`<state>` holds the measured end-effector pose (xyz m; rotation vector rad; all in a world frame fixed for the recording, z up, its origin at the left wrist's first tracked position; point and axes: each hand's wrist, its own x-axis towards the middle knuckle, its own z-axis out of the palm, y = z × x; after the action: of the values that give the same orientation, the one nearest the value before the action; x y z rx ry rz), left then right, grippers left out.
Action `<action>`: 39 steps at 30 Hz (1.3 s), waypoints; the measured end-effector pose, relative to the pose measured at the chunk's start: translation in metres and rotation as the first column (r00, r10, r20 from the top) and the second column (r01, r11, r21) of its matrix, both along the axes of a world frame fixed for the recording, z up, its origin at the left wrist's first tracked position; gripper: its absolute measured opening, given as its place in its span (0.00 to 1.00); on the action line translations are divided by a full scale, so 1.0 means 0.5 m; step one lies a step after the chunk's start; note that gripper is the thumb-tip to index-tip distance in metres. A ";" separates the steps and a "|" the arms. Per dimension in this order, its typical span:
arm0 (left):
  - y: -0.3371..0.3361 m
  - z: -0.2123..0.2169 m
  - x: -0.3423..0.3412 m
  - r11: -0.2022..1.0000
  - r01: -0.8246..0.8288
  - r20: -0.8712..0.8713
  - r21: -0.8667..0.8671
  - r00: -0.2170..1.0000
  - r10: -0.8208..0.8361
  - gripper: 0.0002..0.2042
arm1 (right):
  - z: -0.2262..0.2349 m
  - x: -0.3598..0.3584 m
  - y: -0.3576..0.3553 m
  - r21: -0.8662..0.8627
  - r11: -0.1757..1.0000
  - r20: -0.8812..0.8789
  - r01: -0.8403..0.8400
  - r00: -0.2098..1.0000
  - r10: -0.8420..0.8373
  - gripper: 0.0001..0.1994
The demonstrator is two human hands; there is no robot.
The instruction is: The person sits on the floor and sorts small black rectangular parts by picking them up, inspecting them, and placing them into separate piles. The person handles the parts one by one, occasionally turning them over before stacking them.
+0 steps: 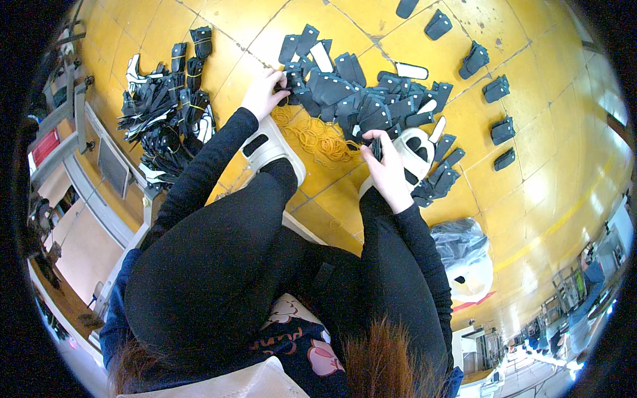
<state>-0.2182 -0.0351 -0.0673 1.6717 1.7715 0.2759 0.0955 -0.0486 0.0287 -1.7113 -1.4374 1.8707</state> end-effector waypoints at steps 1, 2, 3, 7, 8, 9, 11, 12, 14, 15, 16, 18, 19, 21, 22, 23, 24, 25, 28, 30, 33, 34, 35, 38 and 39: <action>0.000 -0.006 -0.004 1.000 -0.018 0.053 -0.014 0.998 0.018 0.13 | -0.002 0.001 -0.001 0.008 1.000 -0.008 0.006 1.000 -0.006 0.09; 0.001 -0.012 -0.008 0.999 -0.035 0.106 -0.029 0.994 0.038 0.12 | -0.002 0.001 -0.001 0.016 1.000 -0.015 0.012 1.000 -0.012 0.09; 0.002 -0.011 -0.011 0.998 -0.051 0.157 -0.047 0.986 0.058 0.12 | -0.002 0.002 -0.002 0.015 1.000 0.001 0.005 1.000 -0.005 0.09; 0.010 -0.013 -0.035 0.958 -0.174 0.233 -0.229 0.946 0.228 0.11 | -0.009 0.007 -0.003 0.018 1.000 0.035 -0.012 0.999 0.011 0.09; 0.012 -0.014 -0.043 0.964 -0.185 0.234 -0.192 0.945 0.228 0.11 | -0.011 0.007 -0.004 0.020 1.000 0.036 -0.013 0.999 0.012 0.09; 0.012 -0.016 -0.050 0.968 -0.196 0.236 -0.155 0.944 0.229 0.11 | -0.010 0.007 -0.003 0.024 1.000 0.030 -0.011 1.000 0.010 0.09; 0.017 -0.021 -0.065 0.968 -0.231 0.226 -0.102 0.942 0.248 0.11 | -0.009 0.006 -0.003 0.030 1.000 0.017 -0.005 1.000 0.004 0.09; 0.018 -0.023 -0.073 0.963 -0.255 0.213 -0.085 0.940 0.268 0.12 | -0.009 0.004 -0.004 0.028 1.000 0.014 -0.006 1.000 0.006 0.09; 0.021 -0.028 -0.092 0.952 -0.303 0.186 -0.049 0.934 0.307 0.13 | -0.008 0.002 -0.004 0.023 1.000 0.008 -0.010 1.000 0.009 0.09; 0.026 -0.023 -0.096 0.956 -0.285 0.145 -0.067 0.945 0.292 0.14 | -0.009 0.002 -0.004 0.019 1.000 0.013 -0.013 1.000 0.013 0.09; 0.026 -0.020 -0.093 0.970 -0.235 0.034 0.066 0.972 0.233 0.13 | -0.010 0.004 -0.004 0.015 1.000 0.018 -0.017 1.000 0.017 0.09; 0.027 -0.006 -0.077 0.949 -0.082 -0.207 0.305 0.967 0.150 0.12 | -0.013 0.007 -0.006 0.013 1.000 0.015 -0.014 1.000 0.014 0.09; 0.031 0.004 -0.064 0.965 -0.084 -0.177 0.247 0.976 0.130 0.13 | -0.016 0.009 -0.008 0.016 1.000 0.007 -0.006 1.000 0.006 0.09; 0.040 0.018 -0.034 0.988 -0.083 -0.115 0.132 0.988 0.098 0.14 | -0.017 0.009 -0.008 0.024 1.000 0.001 -0.001 1.000 0.001 0.09; 0.036 0.010 -0.019 0.987 -0.160 0.036 0.025 0.987 0.159 0.15 | -0.018 0.007 -0.008 0.028 1.000 0.002 -0.005 1.000 0.005 0.09; 0.031 0.003 -0.003 0.987 -0.157 -0.017 0.041 0.987 0.158 0.15 | -0.018 0.005 -0.008 0.031 0.999 0.003 -0.009 1.000 0.009 0.09; 0.030 0.000 0.016 0.987 -0.152 -0.066 0.059 0.986 0.156 0.15 | -0.020 0.007 -0.009 0.031 0.999 0.005 -0.016 1.000 0.016 0.09; 0.025 -0.002 0.034 0.972 -0.231 -0.060 0.048 0.971 0.233 0.15 | -0.022 0.008 -0.010 0.031 0.999 0.006 -0.022 1.000 0.022 0.09; 0.032 0.006 0.046 0.964 -0.262 -0.067 -0.046 0.964 0.259 0.14 | -0.016 0.008 -0.008 0.021 0.999 0.006 -0.030 1.000 0.030 0.09; 0.038 -0.002 0.033 0.988 -0.148 -0.096 -0.053 0.985 0.143 0.13 | -0.011 0.007 -0.006 0.004 1.000 0.007 -0.027 1.000 0.027 0.09; 0.032 0.006 0.019 0.996 -0.060 -0.085 0.070 0.994 0.066 0.11 | -0.013 0.010 -0.008 -0.005 1.000 0.017 -0.026 1.000 0.026 0.09; 0.032 0.013 0.020 0.990 -0.044 -0.068 0.133 0.996 0.053 0.11 | -0.017 0.013 -0.010 0.011 0.999 0.026 -0.031 0.999 0.031 0.09; 0.034 0.020 0.022 0.991 -0.111 -0.005 0.075 0.994 0.112 0.10 | -0.020 0.016 -0.011 0.028 0.999 0.035 -0.036 0.999 0.035 0.10; 0.033 0.040 0.014 0.980 -0.184 0.117 -0.072 0.975 0.191 0.10 | -0.012 0.005 -0.007 0.093 0.996 0.019 -0.017 1.000 0.015 0.10; 0.029 0.049 0.016 0.983 -0.185 0.126 0.015 0.975 0.181 0.10 | -0.009 0.005 -0.002 0.064 0.998 0.021 -0.026 0.999 0.025 0.09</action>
<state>-0.2103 -0.0203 -0.0429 1.4771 1.8366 0.4780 0.0978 -0.0496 0.0241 -1.6940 -1.5169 1.8046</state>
